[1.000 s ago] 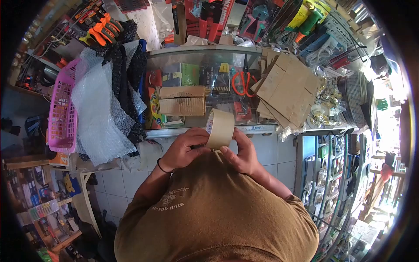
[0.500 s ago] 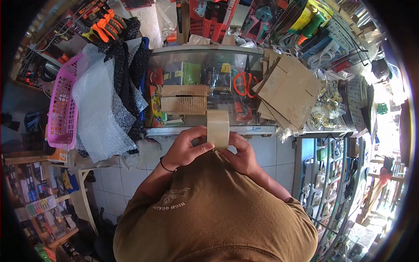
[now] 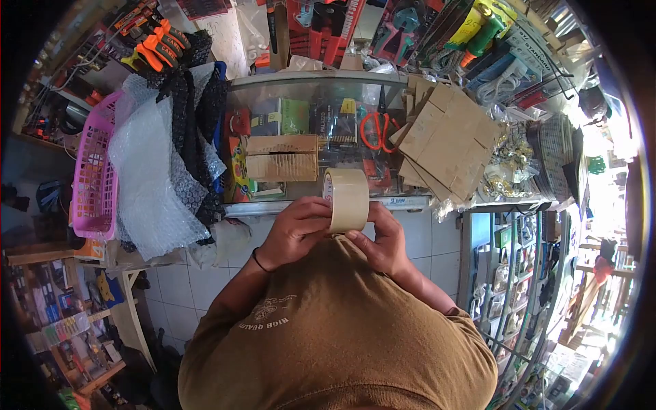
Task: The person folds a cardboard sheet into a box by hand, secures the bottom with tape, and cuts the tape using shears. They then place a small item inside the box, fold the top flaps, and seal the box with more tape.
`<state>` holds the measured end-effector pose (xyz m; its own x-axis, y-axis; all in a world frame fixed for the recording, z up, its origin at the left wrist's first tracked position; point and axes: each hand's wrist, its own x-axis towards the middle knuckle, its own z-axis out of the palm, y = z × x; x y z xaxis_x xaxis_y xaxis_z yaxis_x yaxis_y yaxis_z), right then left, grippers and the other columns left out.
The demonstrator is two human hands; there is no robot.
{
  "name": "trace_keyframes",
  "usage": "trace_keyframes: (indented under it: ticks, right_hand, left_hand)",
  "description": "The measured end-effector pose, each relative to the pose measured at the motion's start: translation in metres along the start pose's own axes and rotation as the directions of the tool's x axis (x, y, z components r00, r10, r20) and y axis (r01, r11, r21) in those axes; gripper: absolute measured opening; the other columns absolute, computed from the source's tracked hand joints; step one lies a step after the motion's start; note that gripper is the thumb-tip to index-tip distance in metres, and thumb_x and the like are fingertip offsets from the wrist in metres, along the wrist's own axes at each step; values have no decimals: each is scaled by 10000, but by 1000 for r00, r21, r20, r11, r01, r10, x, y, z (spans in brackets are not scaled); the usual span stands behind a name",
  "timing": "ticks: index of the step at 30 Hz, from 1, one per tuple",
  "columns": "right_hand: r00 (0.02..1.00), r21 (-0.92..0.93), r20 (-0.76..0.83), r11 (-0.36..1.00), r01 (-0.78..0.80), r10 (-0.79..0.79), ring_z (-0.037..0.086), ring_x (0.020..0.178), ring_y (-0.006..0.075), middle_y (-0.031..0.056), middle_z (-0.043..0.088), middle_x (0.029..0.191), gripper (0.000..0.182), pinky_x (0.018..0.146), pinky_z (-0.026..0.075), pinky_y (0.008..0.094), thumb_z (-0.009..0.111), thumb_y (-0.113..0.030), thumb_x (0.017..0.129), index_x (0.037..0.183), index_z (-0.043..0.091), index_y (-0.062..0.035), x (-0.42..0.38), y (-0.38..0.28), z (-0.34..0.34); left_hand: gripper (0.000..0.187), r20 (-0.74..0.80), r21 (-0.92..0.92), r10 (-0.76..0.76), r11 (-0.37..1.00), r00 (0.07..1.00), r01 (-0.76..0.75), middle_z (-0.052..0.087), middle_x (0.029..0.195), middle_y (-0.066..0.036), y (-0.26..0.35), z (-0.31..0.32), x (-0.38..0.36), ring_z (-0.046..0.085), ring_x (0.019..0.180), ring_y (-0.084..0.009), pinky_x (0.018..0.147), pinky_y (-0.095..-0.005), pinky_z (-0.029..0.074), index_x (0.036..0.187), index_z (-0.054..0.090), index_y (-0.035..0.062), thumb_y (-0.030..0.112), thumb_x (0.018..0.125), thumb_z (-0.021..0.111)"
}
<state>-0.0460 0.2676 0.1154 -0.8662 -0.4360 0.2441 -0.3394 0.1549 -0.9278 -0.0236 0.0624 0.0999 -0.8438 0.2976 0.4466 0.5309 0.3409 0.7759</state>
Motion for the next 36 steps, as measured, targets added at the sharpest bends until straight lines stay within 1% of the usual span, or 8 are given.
trace_keyframes:
  ticks: [10,13,15,16,18,21,28,36]
  right_hand:
    - [994,268,24,958,-105,102,565,868,204,86,599,922,239,791,431,310,716,-182,772,910,606,-19,3,6,-3]
    - [996,272,53,959,-82,70,562,885,206,85,598,927,227,802,428,317,717,-155,767,917,610,-22,3,12,-2]
    - [997,253,70,967,-38,21,565,891,208,87,602,935,211,802,431,321,716,-113,760,922,613,-26,2,18,-3]
    - [997,255,74,966,-39,21,565,891,208,87,602,935,211,802,431,321,716,-113,760,922,613,-26,2,17,-3]
    - [996,217,84,975,-54,37,569,897,210,86,604,942,200,806,432,322,712,-85,755,920,612,-30,2,15,-4]
    - [993,231,90,968,-94,75,571,901,216,89,605,945,200,812,431,324,709,-77,752,917,608,-24,2,12,-4]
    - [992,256,86,960,-111,92,573,905,218,97,603,958,216,816,432,327,704,-74,753,931,597,-16,3,16,-4]
    - [996,252,36,964,-84,77,575,924,220,94,605,975,214,817,436,327,705,-80,754,936,607,-27,3,16,-4]
  left_hand:
    - [196,20,449,170,879,985,-161,591,1056,-25,-14,6,-3,524,1105,-235,838,-380,429,881,654,99,45,696,618]
    - [298,-16,385,105,918,994,-91,576,1086,-65,0,3,7,523,1097,-264,853,-378,414,989,622,76,49,692,618]
    - [410,-46,-83,-38,996,998,34,562,1076,-100,14,-2,14,533,1035,-272,859,-355,398,1117,553,36,64,711,611]
    - [410,-48,-81,-42,996,998,38,562,1076,-100,13,-4,12,533,1035,-272,859,-355,398,1117,553,36,64,711,611]
    - [467,23,-399,-195,897,981,187,558,1019,-96,9,-7,6,534,934,-239,833,-326,399,1192,484,-1,84,747,597]
    - [433,57,-479,-237,846,970,235,546,975,-72,4,-5,6,514,874,-178,795,-296,402,1173,492,-11,87,768,611]
    - [390,22,-444,-282,857,959,263,553,897,-55,12,0,10,512,792,-147,730,-275,422,1124,531,-8,66,761,651]
    - [312,-7,-220,-152,964,988,146,606,949,-122,13,-1,11,588,867,-275,772,-325,458,1026,600,13,12,725,679]
